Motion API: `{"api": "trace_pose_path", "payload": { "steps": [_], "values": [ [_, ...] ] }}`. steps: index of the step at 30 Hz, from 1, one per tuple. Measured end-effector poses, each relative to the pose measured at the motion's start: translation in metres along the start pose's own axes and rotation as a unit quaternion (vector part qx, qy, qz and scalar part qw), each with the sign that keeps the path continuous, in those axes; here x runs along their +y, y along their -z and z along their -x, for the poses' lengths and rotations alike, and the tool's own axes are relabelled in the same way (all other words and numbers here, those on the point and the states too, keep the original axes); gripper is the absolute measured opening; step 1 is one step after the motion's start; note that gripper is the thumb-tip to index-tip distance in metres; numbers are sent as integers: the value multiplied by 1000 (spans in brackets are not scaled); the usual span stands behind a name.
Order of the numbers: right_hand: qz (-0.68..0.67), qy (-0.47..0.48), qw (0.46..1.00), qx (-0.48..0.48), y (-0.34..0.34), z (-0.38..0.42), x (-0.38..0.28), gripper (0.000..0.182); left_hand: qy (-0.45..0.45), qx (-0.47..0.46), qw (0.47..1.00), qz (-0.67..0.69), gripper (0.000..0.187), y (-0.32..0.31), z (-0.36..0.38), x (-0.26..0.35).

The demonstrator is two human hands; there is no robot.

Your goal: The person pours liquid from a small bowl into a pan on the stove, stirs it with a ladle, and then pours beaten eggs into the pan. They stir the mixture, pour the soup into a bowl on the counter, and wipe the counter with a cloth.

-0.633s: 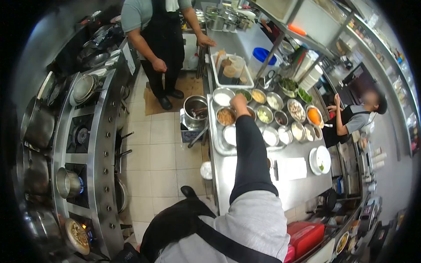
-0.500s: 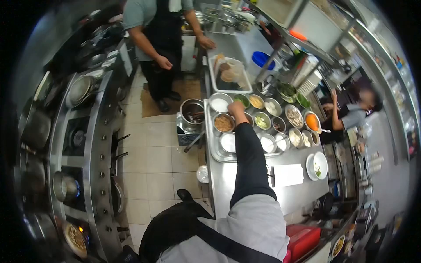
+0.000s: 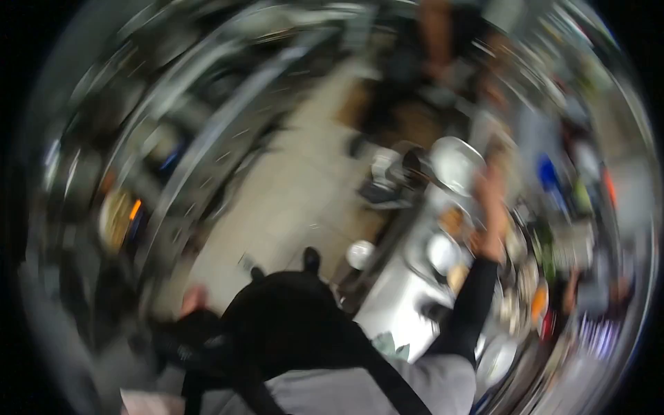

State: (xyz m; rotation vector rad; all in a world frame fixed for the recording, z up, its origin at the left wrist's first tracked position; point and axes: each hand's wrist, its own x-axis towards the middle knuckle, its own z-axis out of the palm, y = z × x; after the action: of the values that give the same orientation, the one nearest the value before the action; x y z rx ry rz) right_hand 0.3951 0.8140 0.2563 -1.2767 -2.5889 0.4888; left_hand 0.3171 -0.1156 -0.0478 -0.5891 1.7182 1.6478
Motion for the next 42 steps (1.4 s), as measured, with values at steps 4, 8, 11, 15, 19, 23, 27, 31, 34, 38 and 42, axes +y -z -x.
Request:
{"api": "trace_pose_path", "payload": {
  "steps": [4, 8, 11, 15, 19, 23, 27, 31, 34, 38, 42],
  "values": [
    [-172, 247, 953, -41, -6, 28, -107, 10, -103, -38, 994, -12, 33, -107, 64, 146],
    [-280, 219, 902, -245, -29, 122, -239, 12, -220, -131, 966, -45, 35, -130, 106, 208],
    [-268, 270, 867, -323, -69, 202, -329, 10, -359, -182, 915, -33, 37, -117, 120, 231],
    [-252, 296, 818, -424, -124, 317, -434, 6, -374, -198, 905, -41, 42, -63, 169, 255],
    [-255, 310, 770, -496, -173, 420, -514, 7, -319, -142, 937, -24, 53, 9, 197, 255],
    [-258, 323, 741, -529, -205, 489, -578, 10, -279, -93, 955, -16, 50, 83, 180, 252],
    [-253, 324, 728, -548, -227, 534, -635, 11, -238, -52, 969, -51, 54, 158, 188, 275],
    [-297, 319, 703, -562, -259, 545, -695, 17, -237, -15, 971, -12, 56, 237, 165, 293],
    [-255, 428, 738, -455, -321, 499, -725, 35, -229, 12, 973, 14, 59, 297, 153, 307],
    [22, 507, 782, -362, -363, 460, -757, 69, -250, 107, 959, 84, 63, 387, 136, 322],
    [137, 421, 714, -542, -399, 446, -758, 73, -246, 191, 937, 160, 61, 486, 103, 327]
  ]
}}
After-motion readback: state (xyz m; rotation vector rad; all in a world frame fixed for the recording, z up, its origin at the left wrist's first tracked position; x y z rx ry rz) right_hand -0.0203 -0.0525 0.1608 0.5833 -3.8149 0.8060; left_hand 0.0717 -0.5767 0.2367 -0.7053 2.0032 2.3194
